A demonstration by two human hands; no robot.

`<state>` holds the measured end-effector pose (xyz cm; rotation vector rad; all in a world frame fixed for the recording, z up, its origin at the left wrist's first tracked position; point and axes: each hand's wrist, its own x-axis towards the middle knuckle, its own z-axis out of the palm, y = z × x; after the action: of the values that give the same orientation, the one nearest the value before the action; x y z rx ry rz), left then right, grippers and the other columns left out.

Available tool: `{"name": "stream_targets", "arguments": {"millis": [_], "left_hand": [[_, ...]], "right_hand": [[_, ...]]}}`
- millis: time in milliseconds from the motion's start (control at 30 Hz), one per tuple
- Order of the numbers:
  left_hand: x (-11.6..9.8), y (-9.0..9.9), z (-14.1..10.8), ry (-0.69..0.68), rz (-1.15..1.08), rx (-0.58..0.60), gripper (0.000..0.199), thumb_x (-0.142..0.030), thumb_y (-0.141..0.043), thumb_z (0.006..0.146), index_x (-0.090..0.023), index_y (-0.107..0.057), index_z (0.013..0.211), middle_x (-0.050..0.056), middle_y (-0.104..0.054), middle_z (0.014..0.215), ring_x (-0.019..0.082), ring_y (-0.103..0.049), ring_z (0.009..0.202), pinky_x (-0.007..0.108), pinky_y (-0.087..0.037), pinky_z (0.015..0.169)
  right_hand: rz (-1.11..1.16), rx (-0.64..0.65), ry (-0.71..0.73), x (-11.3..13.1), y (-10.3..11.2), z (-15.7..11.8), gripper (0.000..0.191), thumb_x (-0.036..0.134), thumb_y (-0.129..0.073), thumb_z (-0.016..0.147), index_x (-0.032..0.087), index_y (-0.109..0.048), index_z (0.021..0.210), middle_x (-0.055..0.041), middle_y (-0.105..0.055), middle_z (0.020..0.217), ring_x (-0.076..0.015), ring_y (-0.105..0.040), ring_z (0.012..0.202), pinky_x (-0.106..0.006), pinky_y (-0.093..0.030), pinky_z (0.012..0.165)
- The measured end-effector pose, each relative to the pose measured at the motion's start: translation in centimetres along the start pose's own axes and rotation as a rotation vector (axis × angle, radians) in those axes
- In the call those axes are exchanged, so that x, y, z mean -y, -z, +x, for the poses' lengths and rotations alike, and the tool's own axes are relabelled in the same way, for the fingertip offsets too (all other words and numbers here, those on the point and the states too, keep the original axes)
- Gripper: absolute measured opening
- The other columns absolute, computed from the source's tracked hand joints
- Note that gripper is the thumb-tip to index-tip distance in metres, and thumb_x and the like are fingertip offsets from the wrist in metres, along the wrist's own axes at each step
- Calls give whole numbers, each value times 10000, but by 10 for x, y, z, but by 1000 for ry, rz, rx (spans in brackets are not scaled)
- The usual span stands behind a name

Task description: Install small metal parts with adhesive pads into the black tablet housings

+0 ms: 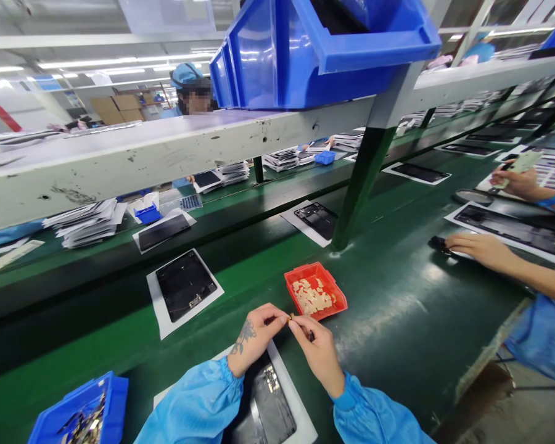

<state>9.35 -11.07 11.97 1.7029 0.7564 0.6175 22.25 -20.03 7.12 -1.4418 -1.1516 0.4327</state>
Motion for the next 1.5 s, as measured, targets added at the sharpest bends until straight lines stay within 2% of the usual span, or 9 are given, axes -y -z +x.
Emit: {"name": "stream_targets", "arguments": {"millis": [433,667,833,933,1067,1167,1267,1333,1500], "left_hand": [[3,0,-1,92,-123,43,191,-293,-614,803,-136,-716,761,50,-640,766,165,-573,730,267,-427,695],[8,3,0,176,-316,-15,185,-298,-593,798,-120,-635,774,36,-620,701,142,-574,674,264,-453,680],[8,8,-4,193,-397,-68,210,-316,-602,807,-117,-630,866,51,-631,781,145,-594,720,260,-456,687],[7,14,-14,202,-433,-98,281,-341,-620,806,-121,-626,979,47,-629,792,143,-598,723,261,-457,690],[8,30,-36,234,-481,-158,334,-385,-663,781,-130,-635,995,21,-607,734,137,-588,704,251,-451,681],[12,44,-56,261,-493,-213,349,-405,-689,757,-140,-650,982,22,-612,742,142,-591,722,245,-447,679],[17,55,-73,289,-512,-269,398,-443,-717,718,-139,-662,968,33,-624,731,145,-585,693,245,-445,658],[19,60,-83,281,-531,-312,413,-457,-718,711,-139,-666,969,37,-625,721,145,-579,674,249,-447,653],[10,72,-101,220,-594,-362,420,-421,-718,718,-155,-656,1036,47,-623,802,173,-595,728,265,-458,664]], "right_hand": [[-25,45,-7,2,2,1,216,269,-519,885,169,-658,753,-21,-630,703,-136,-522,578,-235,-399,551],[-62,9,-59,-2,3,5,224,281,-518,838,172,-595,659,8,-556,586,-123,-464,514,-222,-384,506],[-126,-56,-99,-10,10,9,260,343,-490,860,172,-626,720,-12,-614,632,-144,-528,546,-234,-438,541],[-207,-109,-107,-18,23,19,287,379,-469,859,169,-639,763,-44,-658,702,-181,-584,618,-272,-471,613],[-350,-131,-101,-28,46,44,328,411,-445,849,173,-670,851,-92,-696,891,-245,-629,815,-335,-466,746],[-459,-86,-89,-31,56,64,281,388,-473,831,205,-684,810,-75,-691,893,-249,-626,819,-323,-441,705],[-546,-75,-86,-30,57,78,180,321,-533,772,210,-659,706,-58,-653,800,-218,-599,691,-285,-390,582],[-564,-80,-73,-28,54,84,138,278,-541,744,210,-660,725,-51,-632,835,-196,-587,673,-270,-379,562],[-474,-100,-23,-5,44,88,319,401,-474,840,197,-711,905,-71,-627,961,-222,-612,877,-315,-460,761]]}}
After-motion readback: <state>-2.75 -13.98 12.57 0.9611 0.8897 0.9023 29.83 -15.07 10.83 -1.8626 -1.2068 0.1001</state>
